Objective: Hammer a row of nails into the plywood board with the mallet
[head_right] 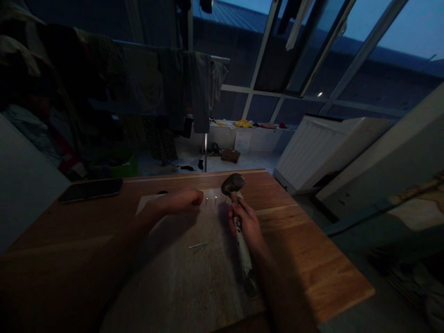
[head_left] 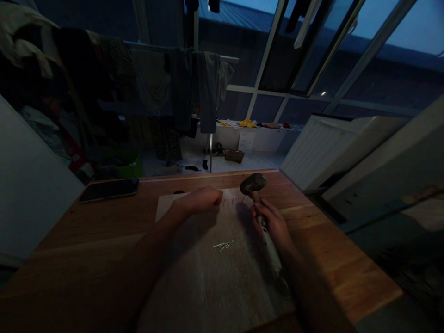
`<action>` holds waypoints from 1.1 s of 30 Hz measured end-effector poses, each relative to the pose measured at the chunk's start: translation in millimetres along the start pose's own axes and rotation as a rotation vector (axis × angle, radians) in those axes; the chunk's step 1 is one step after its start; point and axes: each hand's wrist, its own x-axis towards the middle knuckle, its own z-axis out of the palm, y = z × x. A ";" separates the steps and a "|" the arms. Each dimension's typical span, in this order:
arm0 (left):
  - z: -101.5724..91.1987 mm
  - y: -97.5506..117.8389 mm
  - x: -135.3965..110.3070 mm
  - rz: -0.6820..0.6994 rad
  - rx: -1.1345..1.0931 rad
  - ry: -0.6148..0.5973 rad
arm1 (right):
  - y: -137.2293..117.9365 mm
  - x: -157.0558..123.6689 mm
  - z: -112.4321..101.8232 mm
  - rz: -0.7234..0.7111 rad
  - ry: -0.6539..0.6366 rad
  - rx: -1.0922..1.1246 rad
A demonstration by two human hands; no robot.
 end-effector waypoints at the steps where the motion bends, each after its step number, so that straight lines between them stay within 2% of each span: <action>1: 0.1 -7.8 0.4 -0.014 0.006 0.012 | 0.4 0.4 0.0 -0.001 -0.005 0.002; 5: 5.4 -23.8 3.9 0.009 0.003 0.051 | 1.8 1.6 -1.0 -0.004 -0.023 -0.018; 15: 12.2 -20.5 8.6 0.027 0.001 0.072 | 0.3 0.2 -1.0 0.008 -0.007 -0.034; 21: 16.8 -30.3 10.1 0.002 -0.147 0.067 | -0.7 -2.4 1.5 -0.018 -0.067 -0.051; 29: 27.6 -48.4 12.0 -0.034 -0.422 0.066 | -44.1 -19.4 26.9 -0.029 -0.166 -0.182; 33: 29.0 -51.8 10.1 -0.021 -0.427 0.082 | -33.7 -16.8 42.8 -0.032 -0.199 -0.159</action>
